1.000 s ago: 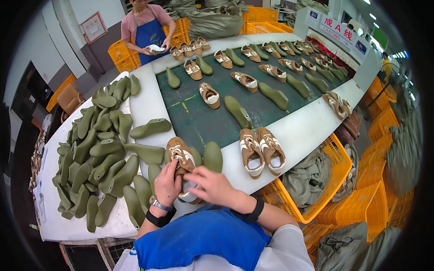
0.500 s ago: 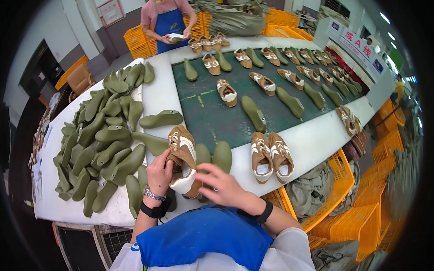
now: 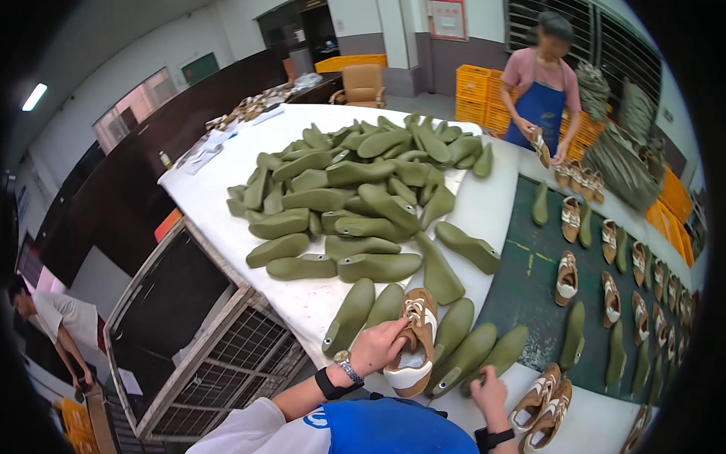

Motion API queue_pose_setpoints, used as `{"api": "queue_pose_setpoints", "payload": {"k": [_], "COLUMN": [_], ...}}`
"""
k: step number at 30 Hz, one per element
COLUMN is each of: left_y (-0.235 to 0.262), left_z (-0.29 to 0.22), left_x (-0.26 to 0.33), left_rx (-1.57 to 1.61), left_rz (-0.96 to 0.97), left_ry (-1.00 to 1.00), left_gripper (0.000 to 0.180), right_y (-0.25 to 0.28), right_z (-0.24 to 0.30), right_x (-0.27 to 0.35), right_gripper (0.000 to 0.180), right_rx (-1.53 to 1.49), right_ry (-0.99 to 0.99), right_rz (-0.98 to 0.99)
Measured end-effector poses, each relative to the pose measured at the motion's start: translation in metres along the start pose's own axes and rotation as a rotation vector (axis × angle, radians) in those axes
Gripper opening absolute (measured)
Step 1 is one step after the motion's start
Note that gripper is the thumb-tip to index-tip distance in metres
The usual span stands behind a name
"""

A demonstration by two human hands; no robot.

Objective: Sorting and arranging shoes and shoe lasts on a conveyor belt and work table.

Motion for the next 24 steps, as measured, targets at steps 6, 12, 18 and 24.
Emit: {"api": "queue_pose_setpoints", "payload": {"k": [6,12,18,24], "left_y": [0.036,0.051,0.03,0.006], "left_z": [0.009,0.006,-0.019,-0.035], "left_x": [0.014,0.022,0.004,-0.016], "left_rx": [-0.081,-0.163,-0.113,-0.207], "left_rz": [-0.137,-0.104,-0.033,0.085], "left_ry": [-0.01,0.105,0.044,-0.099], "left_gripper": [0.035,0.035,0.034,0.034], "right_y": [0.002,-0.022,-0.001,0.071], "right_z": [-0.052,-0.05,-0.075,0.045], "right_x": [-0.127,-0.154,-0.134,-0.091], "right_gripper": [0.028,0.02,0.027,0.031], "right_rx": [0.031,0.17,0.128,-0.321], "right_ry": [0.071,-0.006,-0.105,0.284], "right_rz": [-0.159,0.03,0.029,0.029]}}
Point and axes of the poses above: each hand's wrist, its own x-axis away from the middle knuckle, its own y-axis out of the back of the hand, z = x × y, the point moved 3 cm from there along -x, towards the middle knuckle, and after that the axes turned 12 degrees about -z, right-handed, at the moved point
